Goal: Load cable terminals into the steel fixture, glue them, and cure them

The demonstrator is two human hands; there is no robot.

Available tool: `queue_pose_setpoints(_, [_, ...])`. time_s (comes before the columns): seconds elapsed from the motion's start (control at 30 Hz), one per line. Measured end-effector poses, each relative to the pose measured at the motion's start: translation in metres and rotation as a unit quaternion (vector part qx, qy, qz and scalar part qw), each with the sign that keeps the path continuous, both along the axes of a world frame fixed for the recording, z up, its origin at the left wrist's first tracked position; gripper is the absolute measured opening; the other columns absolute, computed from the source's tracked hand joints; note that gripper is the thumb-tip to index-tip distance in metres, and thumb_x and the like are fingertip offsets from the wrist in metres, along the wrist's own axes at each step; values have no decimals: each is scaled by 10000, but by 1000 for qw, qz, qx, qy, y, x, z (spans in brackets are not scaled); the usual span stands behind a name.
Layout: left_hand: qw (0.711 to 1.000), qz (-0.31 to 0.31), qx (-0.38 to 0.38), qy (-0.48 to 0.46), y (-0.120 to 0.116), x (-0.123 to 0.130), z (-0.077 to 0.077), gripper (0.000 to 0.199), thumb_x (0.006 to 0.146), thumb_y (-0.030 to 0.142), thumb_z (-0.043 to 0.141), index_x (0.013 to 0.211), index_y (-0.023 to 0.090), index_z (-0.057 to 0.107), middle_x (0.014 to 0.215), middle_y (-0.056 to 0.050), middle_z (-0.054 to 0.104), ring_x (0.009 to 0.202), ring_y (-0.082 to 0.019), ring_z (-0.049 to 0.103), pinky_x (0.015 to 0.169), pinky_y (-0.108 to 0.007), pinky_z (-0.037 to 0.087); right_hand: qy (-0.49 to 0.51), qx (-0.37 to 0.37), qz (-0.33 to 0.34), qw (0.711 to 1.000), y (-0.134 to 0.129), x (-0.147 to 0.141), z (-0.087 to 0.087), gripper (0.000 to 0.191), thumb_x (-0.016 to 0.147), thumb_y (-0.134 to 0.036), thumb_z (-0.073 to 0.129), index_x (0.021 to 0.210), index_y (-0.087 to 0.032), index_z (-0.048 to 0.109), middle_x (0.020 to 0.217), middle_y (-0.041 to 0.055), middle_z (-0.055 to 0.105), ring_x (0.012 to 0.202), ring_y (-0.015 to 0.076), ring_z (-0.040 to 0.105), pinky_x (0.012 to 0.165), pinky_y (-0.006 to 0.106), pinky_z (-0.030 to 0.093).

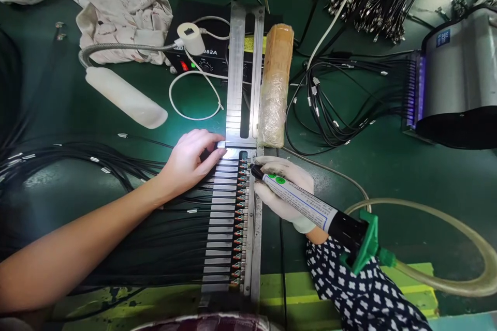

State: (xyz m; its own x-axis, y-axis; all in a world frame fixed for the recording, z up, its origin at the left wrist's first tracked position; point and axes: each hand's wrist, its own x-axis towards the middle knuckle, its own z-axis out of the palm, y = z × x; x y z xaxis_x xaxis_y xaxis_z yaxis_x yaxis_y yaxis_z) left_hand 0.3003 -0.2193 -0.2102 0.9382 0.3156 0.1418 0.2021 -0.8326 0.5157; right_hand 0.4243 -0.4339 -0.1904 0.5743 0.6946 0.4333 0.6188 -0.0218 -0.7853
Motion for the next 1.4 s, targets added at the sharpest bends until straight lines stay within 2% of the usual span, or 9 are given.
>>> queue_pose_setpoints(0.4, [1000,2,-4,6,0,0,1,251,999,356,470,1060,183,642,869,-47,619,834,-218,533,771,-361,391,7,6,-3,1000,0,1,0,221,801,-191,772,977,-243,649,1093,81,775,1019,260,749,904,431,629])
queue_pose_setpoints(0.63, [1000,1,0,5,0,0,2,251,1001,353,475,1064,178,644,866,-45,617,830,-216,528,766,-358,381,4,15,15,1000,-1,1,3,198,792,-178,763,941,-242,650,1036,83,787,955,255,765,830,406,647])
queue_pose_setpoints(0.87, [1000,0,-1,3,0,0,2,250,999,354,476,1058,179,644,855,-44,611,827,-216,527,767,-355,383,2,2,14,1000,0,0,1,181,801,-218,772,935,-242,653,1041,75,788,948,251,767,845,403,646])
queue_pose_setpoints(1.07, [1000,0,-4,3,0,0,2,243,994,349,480,1059,180,642,856,-45,611,824,-216,523,765,-356,384,-11,41,19,999,-4,1,3,246,778,-153,752,974,-251,639,1017,61,787,939,269,771,813,413,654])
queue_pose_setpoints(1.4, [1000,-1,-5,3,0,0,2,247,990,349,477,1057,180,644,853,-45,613,819,-216,520,772,-361,385,-2,6,24,1000,-2,0,4,204,785,-199,783,931,-244,648,1020,78,790,941,251,770,833,387,648])
